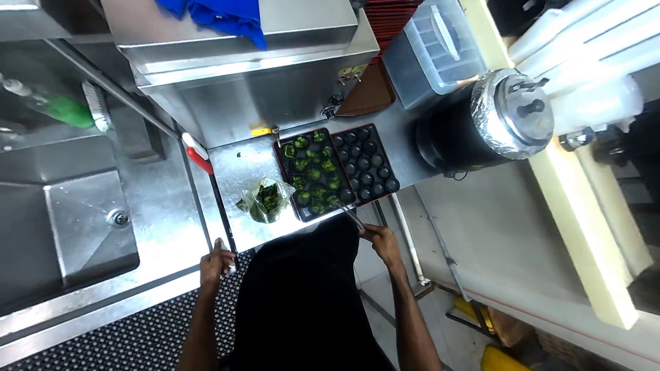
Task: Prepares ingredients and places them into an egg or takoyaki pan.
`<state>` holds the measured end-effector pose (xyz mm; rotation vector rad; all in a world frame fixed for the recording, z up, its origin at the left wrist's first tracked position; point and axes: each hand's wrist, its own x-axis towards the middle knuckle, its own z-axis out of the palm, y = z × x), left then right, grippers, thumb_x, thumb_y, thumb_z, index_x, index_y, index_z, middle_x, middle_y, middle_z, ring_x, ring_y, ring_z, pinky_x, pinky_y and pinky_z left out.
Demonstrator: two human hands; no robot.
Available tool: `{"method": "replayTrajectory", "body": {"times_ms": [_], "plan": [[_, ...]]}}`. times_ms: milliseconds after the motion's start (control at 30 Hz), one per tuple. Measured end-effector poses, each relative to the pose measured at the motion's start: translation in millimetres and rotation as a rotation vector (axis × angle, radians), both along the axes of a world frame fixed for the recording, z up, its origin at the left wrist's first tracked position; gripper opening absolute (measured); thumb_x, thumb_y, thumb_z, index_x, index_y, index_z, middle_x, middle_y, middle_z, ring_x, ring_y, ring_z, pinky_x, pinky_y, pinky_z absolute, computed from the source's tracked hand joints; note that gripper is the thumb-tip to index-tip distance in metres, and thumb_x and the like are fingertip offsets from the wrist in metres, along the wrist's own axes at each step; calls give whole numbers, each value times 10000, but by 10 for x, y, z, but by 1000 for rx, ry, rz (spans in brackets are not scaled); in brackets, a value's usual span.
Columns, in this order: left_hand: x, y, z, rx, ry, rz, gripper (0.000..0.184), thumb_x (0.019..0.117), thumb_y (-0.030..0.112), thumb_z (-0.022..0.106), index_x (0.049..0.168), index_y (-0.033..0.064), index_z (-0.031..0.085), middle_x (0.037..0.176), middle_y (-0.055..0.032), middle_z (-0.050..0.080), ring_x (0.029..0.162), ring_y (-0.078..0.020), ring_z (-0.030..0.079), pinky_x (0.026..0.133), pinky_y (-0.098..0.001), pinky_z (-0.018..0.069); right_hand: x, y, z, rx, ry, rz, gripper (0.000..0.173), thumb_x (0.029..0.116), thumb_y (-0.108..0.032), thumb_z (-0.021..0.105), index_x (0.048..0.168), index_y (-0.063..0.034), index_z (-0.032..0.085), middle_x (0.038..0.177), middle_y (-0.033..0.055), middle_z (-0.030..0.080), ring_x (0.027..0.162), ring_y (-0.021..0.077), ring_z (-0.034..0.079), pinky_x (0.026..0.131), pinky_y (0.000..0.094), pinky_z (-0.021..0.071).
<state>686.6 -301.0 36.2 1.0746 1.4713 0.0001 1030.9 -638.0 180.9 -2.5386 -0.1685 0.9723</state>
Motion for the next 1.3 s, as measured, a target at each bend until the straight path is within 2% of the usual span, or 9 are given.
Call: {"method": "replayTrajectory", "body": {"times_ms": [100, 300, 467, 633, 700, 767, 867, 1033, 1300], "plan": [[2, -10, -45, 4, -13, 27, 726, 1088, 559, 340, 800, 26, 740, 568, -66, 668, 360, -105, 508, 344, -254, 390, -11, -39, 43, 1, -32, 11, 297, 1022, -343, 637, 1275, -234, 749, 1020, 36, 774, 755, 170, 681, 692, 432, 539], [-1, -35, -3, -3, -32, 16, 669, 1099, 507, 365, 843, 16, 741, 590, -53, 680, 376, -94, 514, 363, -248, 408, -35, 2, -15, -69, -90, 88, 281, 1025, -345, 613, 1238, -253, 772, 1080, 55, 784, 1016, 268, 730, 918, 571, 539], [-5, -26, -24, -14, -43, 39, 673, 1101, 500, 364, 821, 18, 740, 580, -56, 678, 366, -91, 507, 349, -241, 390, -8, -106, 51, 137, -29, -8, 241, 1030, -242, 631, 1211, -183, 779, 955, -28, 785, 582, 65, 586, 561, 316, 479], [23, -21, -29, -10, -25, 43, 674, 1099, 503, 373, 805, 21, 740, 568, -54, 670, 359, -88, 498, 347, -242, 388, 57, -279, 223, 312, 5, -158, 237, 1021, -167, 647, 1215, -104, 769, 943, -16, 798, 469, 35, 490, 426, 249, 366], [26, -23, -26, -7, -20, 48, 664, 1098, 499, 382, 808, 21, 741, 566, -52, 668, 358, -85, 493, 346, -240, 385, 128, -309, 198, 220, -71, -146, 242, 1023, -222, 652, 1215, -140, 775, 946, -25, 795, 523, 51, 550, 473, 283, 419], [23, -25, -31, -6, -24, 53, 660, 1098, 497, 382, 806, 25, 738, 566, -51, 667, 357, -83, 490, 343, -238, 378, 191, -258, 184, 50, -135, -73, 269, 1025, -284, 635, 1230, -174, 770, 993, 1, 788, 732, 127, 682, 674, 403, 541], [14, -29, -49, -13, -47, 56, 661, 1096, 501, 386, 802, 25, 738, 572, -57, 670, 358, -88, 492, 342, -241, 383, 206, -128, 168, -115, -187, 24, 307, 1018, -348, 627, 1251, -196, 757, 1060, 82, 778, 988, 288, 730, 898, 588, 539], [-5, -31, -46, -16, -52, 59, 654, 1099, 491, 385, 823, 15, 738, 578, -63, 675, 365, -93, 506, 348, -242, 393, 100, 16, 248, -25, -164, 90, 327, 1021, -368, 635, 1287, -212, 745, 1091, 68, 779, 1000, 238, 733, 929, 534, 545], [21, -17, -31, -24, -18, 46, 662, 1098, 502, 374, 830, 21, 741, 581, -58, 677, 363, -94, 505, 346, -250, 391, -95, 241, 84, -227, -158, 182, 302, 1047, -388, 568, 1275, -299, 744, 1069, 86, 777, 998, 320, 731, 874, 586, 554]]}}
